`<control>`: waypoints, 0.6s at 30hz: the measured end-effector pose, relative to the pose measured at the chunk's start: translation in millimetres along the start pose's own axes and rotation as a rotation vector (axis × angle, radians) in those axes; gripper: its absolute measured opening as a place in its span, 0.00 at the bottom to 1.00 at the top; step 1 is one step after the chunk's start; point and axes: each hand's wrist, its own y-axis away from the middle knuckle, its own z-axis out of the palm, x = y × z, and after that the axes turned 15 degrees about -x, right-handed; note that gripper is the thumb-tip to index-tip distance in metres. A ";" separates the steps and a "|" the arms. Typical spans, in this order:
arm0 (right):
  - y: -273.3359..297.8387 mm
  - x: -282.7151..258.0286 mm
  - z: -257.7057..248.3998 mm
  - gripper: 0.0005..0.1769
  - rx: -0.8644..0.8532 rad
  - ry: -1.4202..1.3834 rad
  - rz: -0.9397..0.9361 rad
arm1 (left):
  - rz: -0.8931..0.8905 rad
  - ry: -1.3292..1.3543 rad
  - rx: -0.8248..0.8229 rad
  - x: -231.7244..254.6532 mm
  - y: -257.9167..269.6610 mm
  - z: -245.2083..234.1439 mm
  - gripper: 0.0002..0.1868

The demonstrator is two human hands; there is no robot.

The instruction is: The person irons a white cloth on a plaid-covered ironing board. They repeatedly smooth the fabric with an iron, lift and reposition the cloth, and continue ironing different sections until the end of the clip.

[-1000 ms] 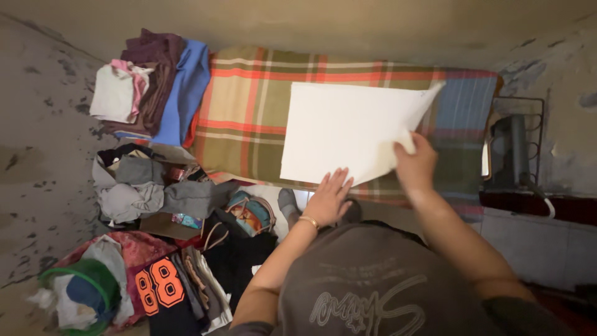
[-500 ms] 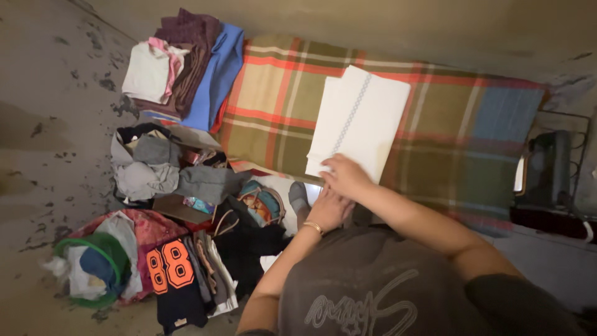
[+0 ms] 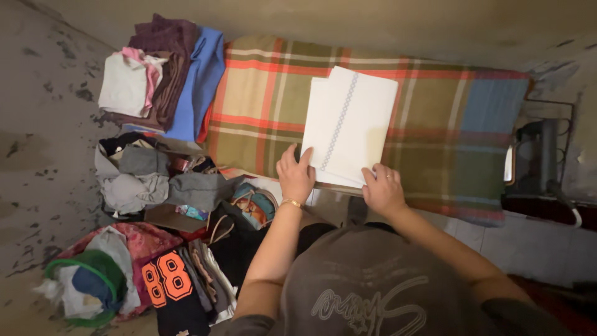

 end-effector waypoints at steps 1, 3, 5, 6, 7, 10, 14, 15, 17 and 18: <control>2.7 2.0 1.9 0.30 0.014 0.005 0.000 | 0.012 -0.012 -0.005 1.9 -4.8 -1.8 0.29; 9.0 5.5 3.1 0.28 0.040 0.014 0.000 | 0.037 -0.021 -0.031 6.5 -8.4 -3.0 0.28; 11.9 9.3 3.0 0.29 0.073 0.031 -0.008 | 0.062 -0.016 -0.070 10.6 -6.7 -1.9 0.28; 12.3 10.9 3.1 0.29 0.089 0.040 -0.013 | 0.059 0.010 -0.069 12.2 -5.2 -0.7 0.28; 10.9 12.7 3.6 0.30 0.075 0.029 -0.018 | 0.057 0.035 -0.067 13.2 -3.5 0.6 0.28; 6.1 17.8 6.7 0.31 0.039 0.002 -0.033 | 0.130 0.062 -0.011 11.6 6.1 3.4 0.31; 2.1 20.5 11.3 0.32 0.045 0.036 -0.066 | 0.203 0.056 0.017 2.8 23.9 7.9 0.32; 1.4 20.1 12.1 0.32 0.057 0.055 -0.078 | 0.183 0.040 0.007 0.1 26.3 10.0 0.31; 2.9 21.4 11.6 0.34 0.038 0.037 -0.105 | 0.143 0.011 -0.017 -4.0 31.0 15.3 0.29; 4.7 21.0 11.3 0.35 0.027 0.028 -0.118 | 0.132 0.014 -0.034 -6.0 33.3 17.5 0.28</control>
